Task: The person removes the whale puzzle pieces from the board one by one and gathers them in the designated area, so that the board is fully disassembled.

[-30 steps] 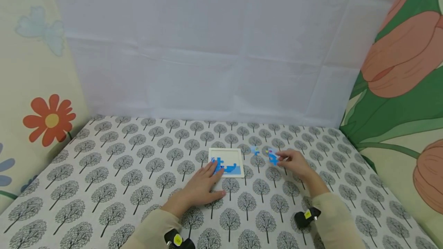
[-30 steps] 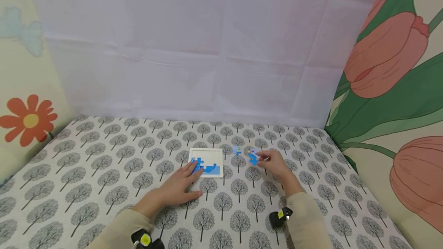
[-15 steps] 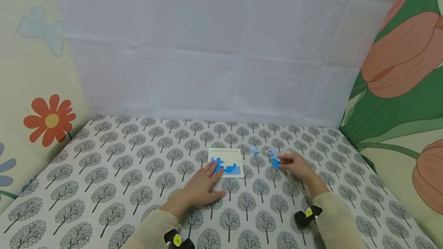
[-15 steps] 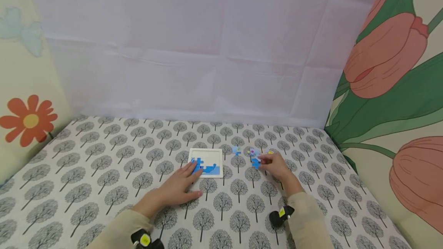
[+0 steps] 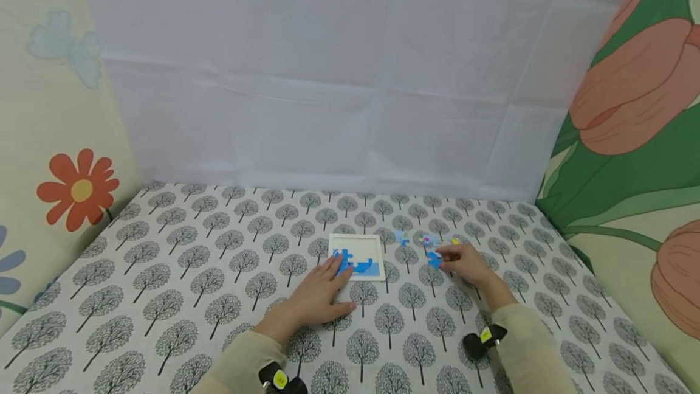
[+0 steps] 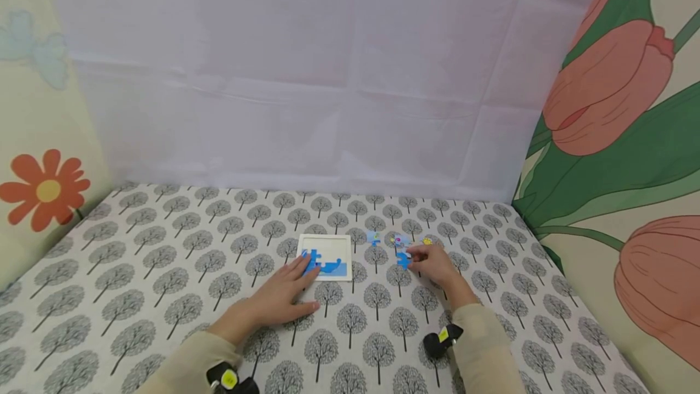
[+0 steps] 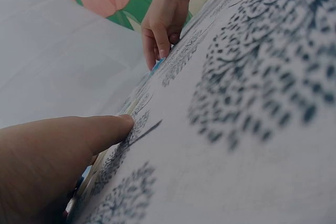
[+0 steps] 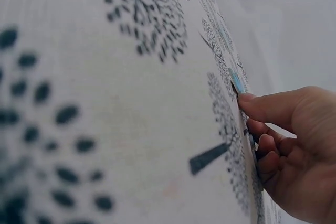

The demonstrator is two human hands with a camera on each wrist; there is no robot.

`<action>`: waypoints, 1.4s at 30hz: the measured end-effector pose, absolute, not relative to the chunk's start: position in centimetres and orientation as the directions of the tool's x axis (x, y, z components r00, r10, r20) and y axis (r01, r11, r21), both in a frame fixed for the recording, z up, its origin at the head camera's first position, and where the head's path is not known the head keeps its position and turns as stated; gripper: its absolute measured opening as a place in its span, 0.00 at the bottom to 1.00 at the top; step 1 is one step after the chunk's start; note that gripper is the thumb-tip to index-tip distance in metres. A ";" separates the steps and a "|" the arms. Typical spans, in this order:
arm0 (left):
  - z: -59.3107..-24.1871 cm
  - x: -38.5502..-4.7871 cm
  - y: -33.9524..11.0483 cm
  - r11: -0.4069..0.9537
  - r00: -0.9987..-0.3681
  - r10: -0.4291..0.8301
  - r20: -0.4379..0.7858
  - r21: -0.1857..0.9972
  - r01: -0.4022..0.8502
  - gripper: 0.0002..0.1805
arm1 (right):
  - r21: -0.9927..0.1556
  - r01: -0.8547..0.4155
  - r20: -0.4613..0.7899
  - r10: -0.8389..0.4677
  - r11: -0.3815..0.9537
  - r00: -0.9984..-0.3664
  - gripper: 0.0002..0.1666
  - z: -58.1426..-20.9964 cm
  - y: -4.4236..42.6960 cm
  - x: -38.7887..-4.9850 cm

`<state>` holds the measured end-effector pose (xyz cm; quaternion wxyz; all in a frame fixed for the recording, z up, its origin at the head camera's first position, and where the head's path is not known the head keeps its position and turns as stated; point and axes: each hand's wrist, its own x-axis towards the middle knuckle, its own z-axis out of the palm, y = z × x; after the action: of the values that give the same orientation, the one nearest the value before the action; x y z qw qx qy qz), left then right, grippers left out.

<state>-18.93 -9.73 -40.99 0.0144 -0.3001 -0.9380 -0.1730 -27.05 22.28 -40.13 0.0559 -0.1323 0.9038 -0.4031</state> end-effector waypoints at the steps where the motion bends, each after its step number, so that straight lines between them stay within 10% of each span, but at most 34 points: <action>1: -41.0 -18.9 -9.7 0.759 -0.819 0.559 0.131 0.318 0.569 0.37 | -0.740 -0.202 0.013 -0.287 0.641 -0.958 0.20 -40.2 22.3 -27.1; 42: -41.4 -19.3 -9.7 0.762 -0.846 0.515 0.137 0.378 0.525 0.36 | -0.789 -0.066 -0.066 -0.191 0.610 -0.979 0.20 -39.1 22.3 -27.5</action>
<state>-19.34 -9.74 -41.36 0.0125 -0.2769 -0.9386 -0.2053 -27.50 22.33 -39.15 0.0721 -0.0719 0.8944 -0.4355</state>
